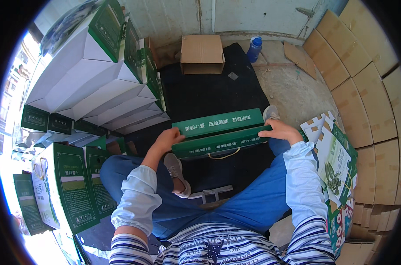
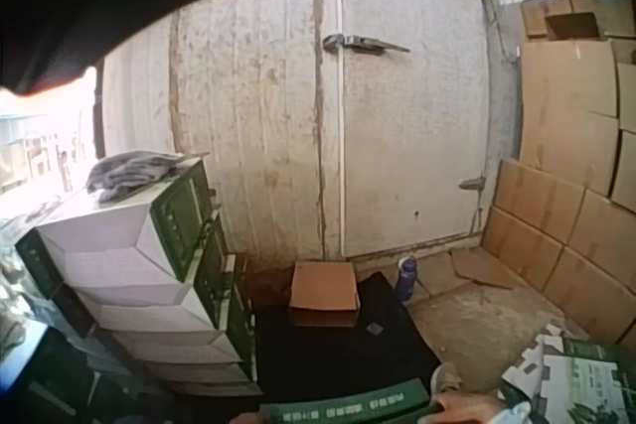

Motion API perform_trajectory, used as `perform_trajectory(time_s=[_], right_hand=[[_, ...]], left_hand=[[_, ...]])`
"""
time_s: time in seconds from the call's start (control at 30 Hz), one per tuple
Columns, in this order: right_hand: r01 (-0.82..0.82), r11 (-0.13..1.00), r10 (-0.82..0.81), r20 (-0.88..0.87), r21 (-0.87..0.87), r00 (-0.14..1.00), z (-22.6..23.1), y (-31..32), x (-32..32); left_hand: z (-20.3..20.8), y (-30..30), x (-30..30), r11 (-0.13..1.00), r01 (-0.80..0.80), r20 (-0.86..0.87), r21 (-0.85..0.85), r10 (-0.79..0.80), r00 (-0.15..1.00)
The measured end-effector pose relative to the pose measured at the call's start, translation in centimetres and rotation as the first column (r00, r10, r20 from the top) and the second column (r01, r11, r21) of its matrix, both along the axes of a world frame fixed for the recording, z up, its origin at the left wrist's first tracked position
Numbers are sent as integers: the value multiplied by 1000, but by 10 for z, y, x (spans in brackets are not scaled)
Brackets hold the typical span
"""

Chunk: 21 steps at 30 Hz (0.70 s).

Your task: The person folds flat cardboard sheets into packaging boxes by hand and stacks the assembled boxes onto a pile.

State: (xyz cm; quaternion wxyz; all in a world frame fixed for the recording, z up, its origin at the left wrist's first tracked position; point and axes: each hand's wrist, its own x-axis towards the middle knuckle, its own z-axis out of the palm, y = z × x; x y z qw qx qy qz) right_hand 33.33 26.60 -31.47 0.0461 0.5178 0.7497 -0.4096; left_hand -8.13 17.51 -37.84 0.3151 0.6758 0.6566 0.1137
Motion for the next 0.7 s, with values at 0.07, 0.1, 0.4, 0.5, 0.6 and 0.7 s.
perform_trajectory(time_s=[0.07, 0.1, 0.4, 0.5, 0.6, 0.7], right_hand=[[26, 998, -26, -5, 55, 1000, -3, 1, -1], [18, 993, -21, 20, 118, 1000, -4, 1, -1], [77, 918, -66, -42, 388, 997, -9, -11, -5], [16, 910, -7, -23, 414, 1000, -7, -17, -11], [-32, 904, 23, 26, 426, 999, -11, -21, -6], [-56, 889, 44, 35, 455, 998, -16, -19, -3]], left_hand=[[5, 3, -1, 975, -165, 189, -149, 192, 963], [8, 3, -1, 901, -291, 337, -323, 397, 854], [54, -43, 68, 813, 281, -312, 510, -129, 941], [38, -54, 79, 878, 308, -493, 367, -97, 864], [26, -53, 86, 890, 290, -508, 351, -79, 858], [26, -49, 89, 889, 280, -486, 362, -76, 871]])
